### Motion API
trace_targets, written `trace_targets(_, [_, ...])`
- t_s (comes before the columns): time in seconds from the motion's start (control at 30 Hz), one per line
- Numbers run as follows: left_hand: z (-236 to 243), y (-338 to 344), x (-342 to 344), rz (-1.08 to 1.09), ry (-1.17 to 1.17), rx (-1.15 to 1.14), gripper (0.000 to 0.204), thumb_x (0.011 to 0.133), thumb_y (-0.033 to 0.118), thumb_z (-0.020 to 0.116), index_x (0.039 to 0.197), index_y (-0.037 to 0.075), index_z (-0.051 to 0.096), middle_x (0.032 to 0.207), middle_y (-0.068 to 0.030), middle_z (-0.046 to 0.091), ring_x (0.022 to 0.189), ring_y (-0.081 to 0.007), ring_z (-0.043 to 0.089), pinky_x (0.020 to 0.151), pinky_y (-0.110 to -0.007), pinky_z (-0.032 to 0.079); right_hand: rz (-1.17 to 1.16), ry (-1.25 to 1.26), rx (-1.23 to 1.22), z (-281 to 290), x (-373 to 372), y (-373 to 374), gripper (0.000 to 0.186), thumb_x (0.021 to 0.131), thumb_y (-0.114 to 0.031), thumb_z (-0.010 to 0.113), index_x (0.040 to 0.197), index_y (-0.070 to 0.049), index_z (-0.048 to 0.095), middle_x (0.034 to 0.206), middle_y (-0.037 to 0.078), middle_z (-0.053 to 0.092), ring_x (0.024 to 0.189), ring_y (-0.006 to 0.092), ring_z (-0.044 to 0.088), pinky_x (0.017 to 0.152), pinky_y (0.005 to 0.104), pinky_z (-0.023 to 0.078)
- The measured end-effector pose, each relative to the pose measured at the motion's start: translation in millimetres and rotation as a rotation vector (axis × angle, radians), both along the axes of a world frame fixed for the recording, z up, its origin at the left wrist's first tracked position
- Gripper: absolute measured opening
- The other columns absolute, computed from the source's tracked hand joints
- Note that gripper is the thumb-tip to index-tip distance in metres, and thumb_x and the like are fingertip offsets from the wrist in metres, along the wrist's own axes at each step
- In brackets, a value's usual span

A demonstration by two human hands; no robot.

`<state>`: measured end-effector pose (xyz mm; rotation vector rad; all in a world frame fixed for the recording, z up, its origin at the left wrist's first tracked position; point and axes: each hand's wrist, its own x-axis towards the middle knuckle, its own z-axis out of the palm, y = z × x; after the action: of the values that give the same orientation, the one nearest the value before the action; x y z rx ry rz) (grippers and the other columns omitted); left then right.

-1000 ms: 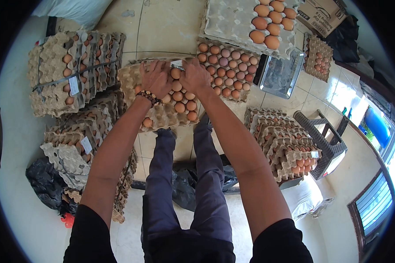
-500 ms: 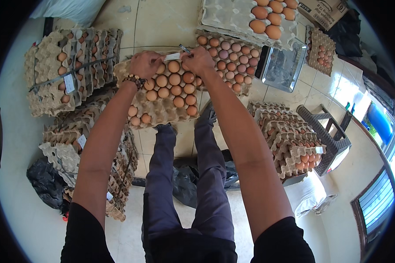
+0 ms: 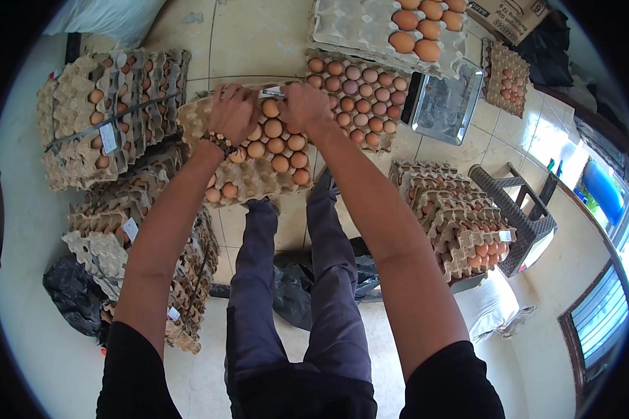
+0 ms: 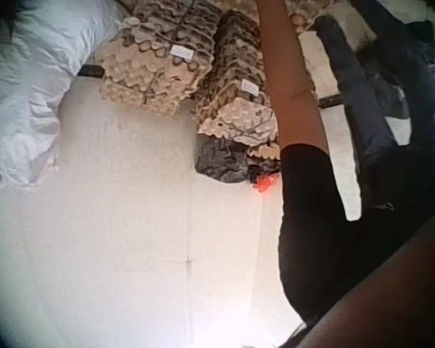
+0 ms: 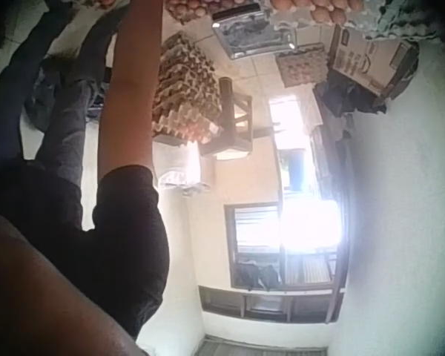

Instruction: Counting and recording the number of eggs in trays in a processing room.

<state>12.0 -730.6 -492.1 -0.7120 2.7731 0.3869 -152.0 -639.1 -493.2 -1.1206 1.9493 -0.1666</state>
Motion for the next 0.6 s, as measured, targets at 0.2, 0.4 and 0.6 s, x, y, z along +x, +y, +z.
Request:
trace_targets(0.2, [-2, 19, -10, 0.097, -0.038, -0.059, 0.043, 0.087, 0.022, 0.057, 0.125, 0.004, 0.059, 0.119, -0.0102, 0.061, 0.124, -0.0262, 0.047, 0.111, -0.055, 0.027, -0.062, 0.224, -0.216, -8, 16, 14, 0.030, 0.089, -0.025, 0.059, 0.115, -0.017, 0.069, 0.102, 0.013, 0.070, 0.094, 0.0358, 0.067, 0.081, 0.0477, 0.053])
trace_targets(0.4, [-7, 17, -9, 0.127, -0.076, 0.016, 0.047, 0.088, 0.025, 0.055, 0.130, 0.004, 0.056, 0.127, -0.0133, 0.056, 0.133, -0.0286, 0.039, 0.114, -0.058, 0.022, 0.015, 0.159, 0.114, 3, 5, -13, 0.028, 0.087, -0.030, 0.060, 0.107, -0.013, 0.071, 0.104, 0.014, 0.068, 0.097, 0.0350, 0.066, 0.081, 0.0465, 0.053])
trace_targets(0.6, [0, 18, 43, 0.225, 0.175, -0.104, 0.053, 0.088, 0.024, 0.054, 0.136, 0.002, 0.049, 0.132, -0.0183, 0.050, 0.133, -0.0370, 0.036, 0.113, -0.054, 0.024, -0.484, -0.014, -0.169, 25, 7, 12, 0.034, 0.088, -0.033, 0.059, 0.091, -0.002, 0.070, 0.095, 0.022, 0.069, 0.091, 0.0385, 0.067, 0.079, 0.0469, 0.053])
